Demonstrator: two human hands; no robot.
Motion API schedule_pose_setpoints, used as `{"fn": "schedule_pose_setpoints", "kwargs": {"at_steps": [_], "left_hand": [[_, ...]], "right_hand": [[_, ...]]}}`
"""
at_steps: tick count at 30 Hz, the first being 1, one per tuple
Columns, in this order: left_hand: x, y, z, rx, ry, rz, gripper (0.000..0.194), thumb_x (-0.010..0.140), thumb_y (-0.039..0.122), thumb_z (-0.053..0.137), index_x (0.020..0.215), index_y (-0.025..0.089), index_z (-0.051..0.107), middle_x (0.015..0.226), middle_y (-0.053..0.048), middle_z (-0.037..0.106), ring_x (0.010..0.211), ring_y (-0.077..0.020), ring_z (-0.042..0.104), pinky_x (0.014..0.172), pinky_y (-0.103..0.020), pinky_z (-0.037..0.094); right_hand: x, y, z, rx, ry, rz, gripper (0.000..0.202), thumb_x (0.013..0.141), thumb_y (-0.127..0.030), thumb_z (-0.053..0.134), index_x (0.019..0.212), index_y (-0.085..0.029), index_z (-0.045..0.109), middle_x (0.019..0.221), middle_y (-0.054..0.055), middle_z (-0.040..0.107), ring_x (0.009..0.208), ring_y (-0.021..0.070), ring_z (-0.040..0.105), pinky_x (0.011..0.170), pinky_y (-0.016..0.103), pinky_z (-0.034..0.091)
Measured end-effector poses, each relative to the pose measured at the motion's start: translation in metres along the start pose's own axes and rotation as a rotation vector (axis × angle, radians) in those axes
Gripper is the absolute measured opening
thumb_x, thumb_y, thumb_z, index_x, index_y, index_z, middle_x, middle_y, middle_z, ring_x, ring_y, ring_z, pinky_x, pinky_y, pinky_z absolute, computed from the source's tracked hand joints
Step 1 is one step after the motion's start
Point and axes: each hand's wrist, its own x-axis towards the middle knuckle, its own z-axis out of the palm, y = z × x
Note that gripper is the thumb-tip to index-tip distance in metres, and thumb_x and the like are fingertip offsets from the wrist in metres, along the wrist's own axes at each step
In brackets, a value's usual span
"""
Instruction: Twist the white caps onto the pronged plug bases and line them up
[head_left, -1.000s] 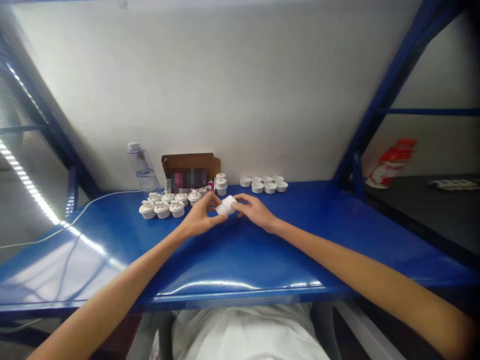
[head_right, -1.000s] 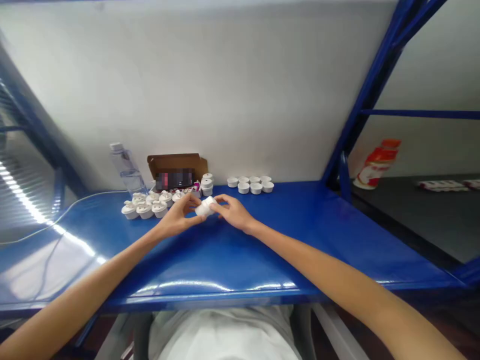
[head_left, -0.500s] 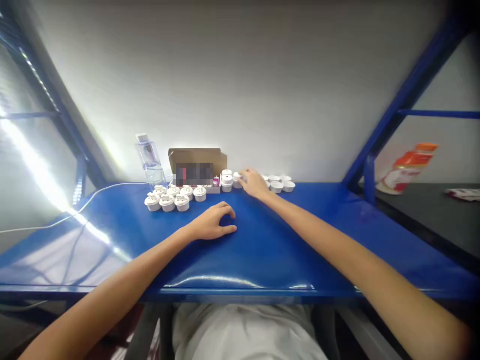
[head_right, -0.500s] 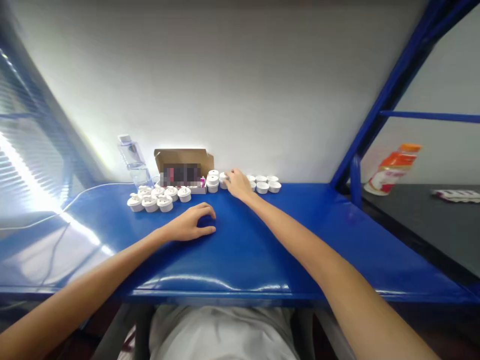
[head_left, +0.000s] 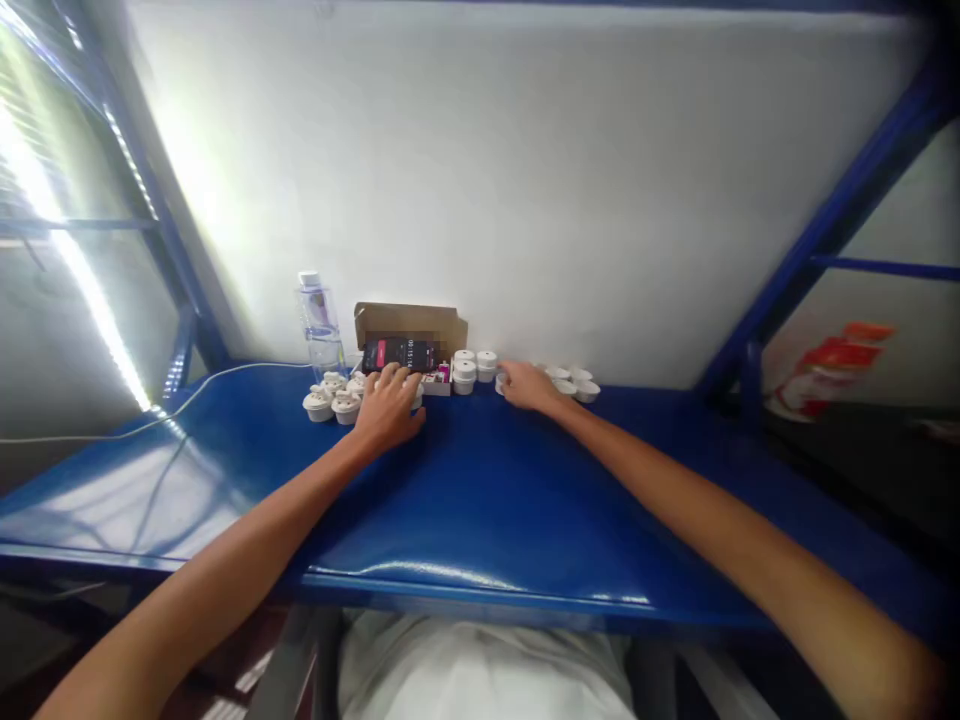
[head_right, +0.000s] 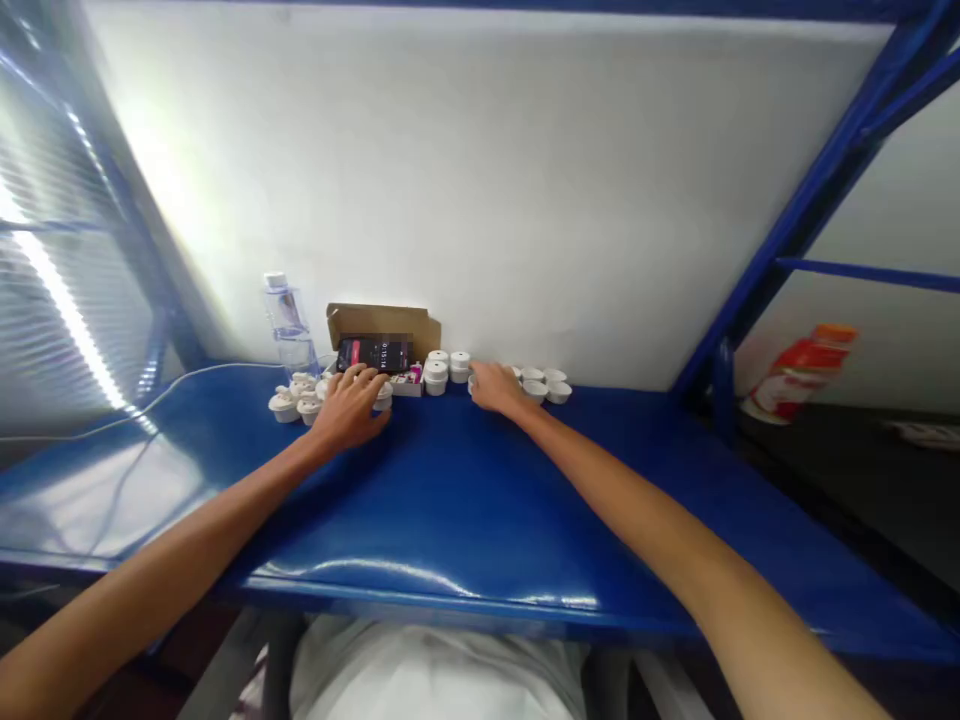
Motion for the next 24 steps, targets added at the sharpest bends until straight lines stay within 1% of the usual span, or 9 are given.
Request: {"fn": "schedule_pose_setpoints", "kwargs": {"at_steps": [4, 7, 10, 12, 15, 17, 19, 21, 24], "left_hand": [[0.005, -0.008, 0.0, -0.047, -0.004, 0.049, 0.03, 0.089, 0.026, 0.055, 0.115, 0.02, 0.067, 0.116, -0.014, 0.072, 0.124, -0.0346, 0.055, 0.114, -0.058, 0.027], [0.007, -0.002, -0.004, -0.221, -0.047, 0.097, 0.022, 0.089, 0.028, 0.055, 0.104, 0.02, 0.068, 0.104, -0.011, 0.073, 0.105, -0.0299, 0.065, 0.101, -0.049, 0.043], [0.005, 0.013, -0.007, -0.479, -0.12, 0.178, 0.021, 0.088, 0.029, 0.058, 0.105, 0.021, 0.067, 0.105, -0.007, 0.073, 0.098, -0.0249, 0.067, 0.088, -0.037, 0.05], [0.001, 0.023, -0.006, -0.612, -0.141, 0.2, 0.026, 0.086, 0.029, 0.061, 0.111, 0.021, 0.065, 0.112, -0.007, 0.072, 0.101, -0.0235, 0.068, 0.088, -0.033, 0.052], [-0.004, 0.032, 0.002, -0.682, -0.131, 0.142, 0.043, 0.083, 0.033, 0.067, 0.124, 0.019, 0.06, 0.125, -0.01, 0.068, 0.111, -0.026, 0.066, 0.09, -0.034, 0.053], [-0.006, 0.033, 0.007, -0.702, -0.153, 0.084, 0.049, 0.082, 0.036, 0.07, 0.127, 0.019, 0.057, 0.125, -0.011, 0.068, 0.11, -0.0275, 0.067, 0.091, -0.037, 0.054], [-0.008, 0.032, 0.011, -0.77, -0.207, 0.044, 0.052, 0.081, 0.037, 0.072, 0.128, 0.02, 0.056, 0.118, -0.01, 0.072, 0.103, -0.0264, 0.07, 0.09, -0.038, 0.055], [-0.008, 0.032, 0.011, -0.86, -0.254, 0.036, 0.059, 0.08, 0.037, 0.073, 0.132, 0.021, 0.051, 0.115, -0.008, 0.074, 0.1, -0.0253, 0.071, 0.09, -0.038, 0.055], [-0.01, 0.036, 0.008, -0.954, -0.308, 0.055, 0.068, 0.079, 0.037, 0.076, 0.138, 0.021, 0.045, 0.115, -0.008, 0.075, 0.101, -0.0249, 0.072, 0.091, -0.037, 0.055]], "right_hand": [[-0.027, 0.0, -0.005, 0.426, -0.18, -0.003, 0.031, 0.09, -0.03, 0.062, 0.115, -0.016, 0.074, 0.098, 0.01, 0.078, 0.079, 0.02, 0.07, 0.07, 0.029, 0.051], [-0.049, 0.008, -0.004, 0.703, -0.3, 0.015, 0.027, 0.085, -0.031, 0.067, 0.103, -0.015, 0.078, 0.092, 0.01, 0.078, 0.078, 0.0203, 0.07, 0.068, 0.03, 0.053], [-0.066, 0.017, -0.001, 0.585, -0.154, -0.036, 0.02, 0.081, -0.02, 0.066, 0.095, -0.018, 0.079, 0.1, 0.009, 0.078, 0.091, 0.0228, 0.07, 0.084, 0.035, 0.055], [-0.075, 0.018, 0.0, 0.558, -0.097, -0.094, 0.03, 0.079, -0.014, 0.063, 0.105, -0.02, 0.077, 0.113, 0.008, 0.076, 0.1, 0.0239, 0.069, 0.09, 0.037, 0.055], [-0.086, 0.011, -0.003, 0.574, -0.203, -0.251, 0.056, 0.073, -0.012, 0.069, 0.127, -0.024, 0.069, 0.13, 0.006, 0.07, 0.113, 0.025, 0.067, 0.095, 0.037, 0.054], [-0.092, 0.001, -0.006, 0.552, -0.233, -0.319, 0.055, 0.072, -0.016, 0.074, 0.126, -0.024, 0.069, 0.129, 0.005, 0.07, 0.113, 0.0248, 0.066, 0.096, 0.037, 0.053], [-0.095, -0.011, -0.009, 0.549, -0.154, -0.312, 0.043, 0.076, -0.025, 0.076, 0.119, -0.022, 0.071, 0.119, 0.005, 0.074, 0.104, 0.0236, 0.069, 0.09, 0.036, 0.055], [-0.097, -0.022, -0.011, 0.552, 0.024, -0.29, 0.04, 0.08, -0.034, 0.075, 0.118, -0.022, 0.07, 0.115, 0.006, 0.074, 0.099, 0.0234, 0.069, 0.084, 0.035, 0.055], [-0.1, -0.036, -0.011, 0.552, 0.311, -0.301, 0.045, 0.082, -0.036, 0.075, 0.124, -0.022, 0.066, 0.115, 0.007, 0.073, 0.099, 0.0239, 0.068, 0.081, 0.036, 0.055]]}}
